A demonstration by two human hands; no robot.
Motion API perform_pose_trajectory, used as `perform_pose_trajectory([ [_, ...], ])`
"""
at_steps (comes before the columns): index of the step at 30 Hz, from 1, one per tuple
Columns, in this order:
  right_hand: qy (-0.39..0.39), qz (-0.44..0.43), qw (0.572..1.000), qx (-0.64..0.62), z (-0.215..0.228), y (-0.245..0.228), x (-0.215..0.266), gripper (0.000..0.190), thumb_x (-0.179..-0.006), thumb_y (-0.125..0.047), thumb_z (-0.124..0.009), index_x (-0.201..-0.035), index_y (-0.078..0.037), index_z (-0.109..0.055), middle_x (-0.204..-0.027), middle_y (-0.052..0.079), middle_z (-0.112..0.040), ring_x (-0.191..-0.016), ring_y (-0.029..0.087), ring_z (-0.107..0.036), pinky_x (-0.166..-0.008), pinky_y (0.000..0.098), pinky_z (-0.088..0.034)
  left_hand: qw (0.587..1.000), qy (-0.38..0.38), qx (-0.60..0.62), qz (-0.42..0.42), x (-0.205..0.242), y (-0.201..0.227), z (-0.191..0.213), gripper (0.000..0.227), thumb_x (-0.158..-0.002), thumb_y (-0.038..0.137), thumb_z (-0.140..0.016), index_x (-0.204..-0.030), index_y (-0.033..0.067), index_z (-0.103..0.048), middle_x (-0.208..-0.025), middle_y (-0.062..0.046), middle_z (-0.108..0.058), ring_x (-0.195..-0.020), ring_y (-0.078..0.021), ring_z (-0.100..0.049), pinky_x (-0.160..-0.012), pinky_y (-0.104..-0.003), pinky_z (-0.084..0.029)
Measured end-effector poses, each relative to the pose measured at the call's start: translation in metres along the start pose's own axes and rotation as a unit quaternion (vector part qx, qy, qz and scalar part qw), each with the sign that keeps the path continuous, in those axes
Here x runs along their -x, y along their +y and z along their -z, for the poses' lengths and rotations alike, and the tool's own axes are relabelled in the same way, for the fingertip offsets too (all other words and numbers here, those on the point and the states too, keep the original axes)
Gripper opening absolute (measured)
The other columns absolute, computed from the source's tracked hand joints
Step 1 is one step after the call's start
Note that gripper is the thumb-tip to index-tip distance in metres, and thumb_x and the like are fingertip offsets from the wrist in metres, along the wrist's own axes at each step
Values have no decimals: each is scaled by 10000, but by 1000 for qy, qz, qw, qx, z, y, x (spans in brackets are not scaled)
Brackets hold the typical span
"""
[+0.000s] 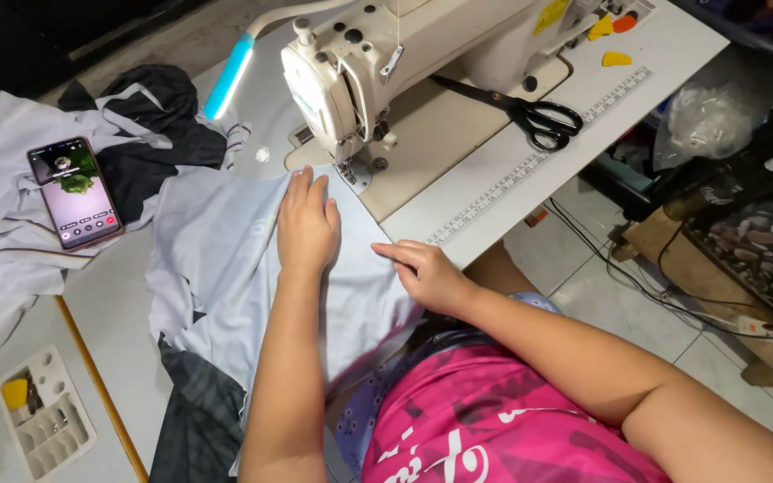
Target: The person uses shears to cut a large piece of light-colored fabric on a worktable. After cutting, the person folds the fabric and positions it under the sewing machine needle.
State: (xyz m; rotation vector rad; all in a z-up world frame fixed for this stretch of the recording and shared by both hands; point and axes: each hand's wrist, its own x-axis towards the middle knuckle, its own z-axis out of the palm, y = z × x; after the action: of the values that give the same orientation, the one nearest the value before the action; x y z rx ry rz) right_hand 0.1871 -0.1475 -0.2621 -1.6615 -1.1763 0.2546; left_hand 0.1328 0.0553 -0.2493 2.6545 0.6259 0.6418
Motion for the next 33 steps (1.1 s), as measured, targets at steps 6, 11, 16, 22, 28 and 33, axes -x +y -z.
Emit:
perform_pose_trajectory([
  [6,-14,2,1000,4,5,-13,-3,418,-828,70,-499,-1199,-55,-643,-953,144,-686,-902,298,-656,-795,355,-519,1000,-19,-18,13,-3,-12,-13,427,-933,246,-441,-1320,79,-508,-1435,-147,-433,-1365,-294,-348,-1115,-435,-267],
  [11,-28,5,1000,10,5,-10,-1,406,-829,64,-508,-1189,-56,-651,-944,138,-688,-898,289,-658,-798,351,-521,999,-7,-27,16,-1,-9,-10,430,-926,250,-444,-1314,79,-520,-1424,-148,-450,-1361,-292,-361,-1110,-427,-278],
  [16,-46,-16,999,15,7,-4,-1,400,-828,43,-526,-1187,-73,-660,-953,123,-698,-906,277,-665,-808,346,-526,999,-21,-39,21,-3,-14,-19,448,-915,280,-433,-1325,117,-507,-1438,-105,-438,-1374,-261,-346,-1117,-413,-274],
  [22,-67,-41,997,11,11,-3,-3,410,-827,42,-516,-1184,-89,-669,-945,119,-708,-901,273,-672,-809,351,-531,998,-36,-34,36,-4,-6,-9,457,-915,275,-425,-1349,146,-479,-1457,-89,-412,-1382,-247,-326,-1123,-407,-262],
  [28,-111,-39,993,8,17,-5,-7,398,-827,27,-503,-1203,-43,-613,-1007,91,-688,-927,212,-657,-858,288,-483,1000,29,-4,-10,-1,-4,-8,427,-843,150,-501,-1261,58,-505,-1397,-117,-468,-1329,-322,-373,-1064,-442,-313],
  [33,-149,-132,980,-15,30,-10,-9,402,-845,-21,-515,-1230,-82,-611,-1134,69,-679,-1064,180,-631,-948,272,-445,1000,18,-4,8,4,5,-2,420,-840,137,-510,-1259,93,-515,-1404,-133,-445,-1307,-353,-381,-1075,-482,-291],
])
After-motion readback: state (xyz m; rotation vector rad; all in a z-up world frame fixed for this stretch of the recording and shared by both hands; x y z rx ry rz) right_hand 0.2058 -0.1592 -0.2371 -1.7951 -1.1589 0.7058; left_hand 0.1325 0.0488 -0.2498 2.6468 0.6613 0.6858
